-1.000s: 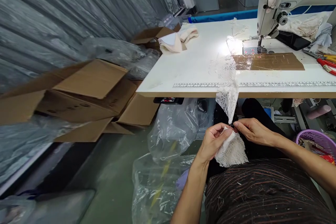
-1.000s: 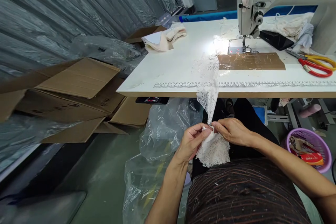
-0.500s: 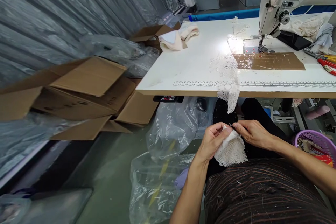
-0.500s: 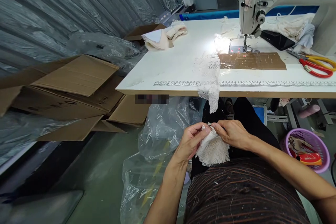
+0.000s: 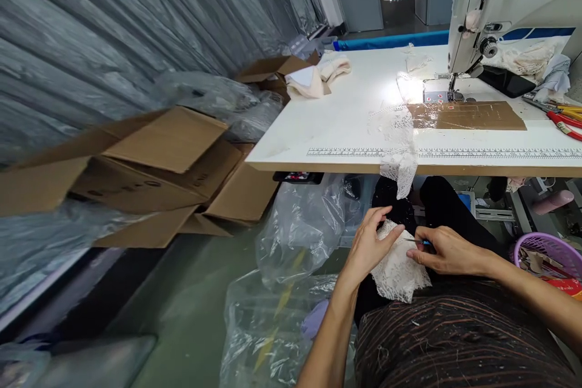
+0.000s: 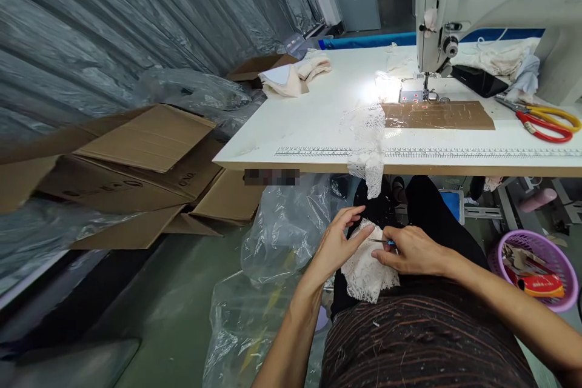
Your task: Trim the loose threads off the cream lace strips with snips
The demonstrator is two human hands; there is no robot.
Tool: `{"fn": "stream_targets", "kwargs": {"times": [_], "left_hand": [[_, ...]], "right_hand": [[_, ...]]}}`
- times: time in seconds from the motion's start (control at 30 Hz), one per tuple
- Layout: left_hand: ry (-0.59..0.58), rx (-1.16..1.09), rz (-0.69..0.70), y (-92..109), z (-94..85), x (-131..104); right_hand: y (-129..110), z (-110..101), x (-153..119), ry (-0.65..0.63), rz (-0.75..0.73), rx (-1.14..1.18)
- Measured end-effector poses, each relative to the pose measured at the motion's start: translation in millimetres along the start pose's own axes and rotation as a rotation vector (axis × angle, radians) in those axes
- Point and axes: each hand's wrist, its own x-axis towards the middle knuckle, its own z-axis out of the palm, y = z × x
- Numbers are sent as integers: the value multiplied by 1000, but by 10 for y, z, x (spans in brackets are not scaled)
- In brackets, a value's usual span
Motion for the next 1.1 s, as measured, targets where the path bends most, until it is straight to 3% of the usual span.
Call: {"fn": "stream_targets", "kwargs": {"times": [0.13, 0.23, 0.43, 0.53, 0.6, 0.7, 0.77, 0.83, 0.97, 1.03, 1.1], "left_hand": [[117, -35, 46, 146, 146, 230], [139, -12, 126, 298, 211, 300], [-51, 251, 428, 392, 275, 10], [-170, 340, 531, 394, 281, -162], [-152, 294, 540, 385, 246, -206], [47, 111, 430, 326, 144, -148], [100, -81, 310, 257, 91, -64], [-13, -330, 162, 189, 81, 3], [-391, -786, -165, 142, 137, -6], [-449, -849, -235, 166, 143, -50], [-411, -817, -245, 200, 122, -80]], "right_hand": [[-12, -115, 1, 155, -18, 17], [-25, -189, 2, 304, -60, 110], [-21, -235, 84, 605, 2, 77], [1, -200, 120, 663, 61, 10], [3, -170, 114, 653, 52, -7], [-31, -125, 59, 565, -39, 41], [-77, -87, 6, 462, -120, 108], [-128, -40, -44, 355, -185, 162], [-182, 32, -114, 207, -270, 193], [-169, 36, -133, 170, -286, 197], [-134, 13, -141, 146, -264, 193]]}}
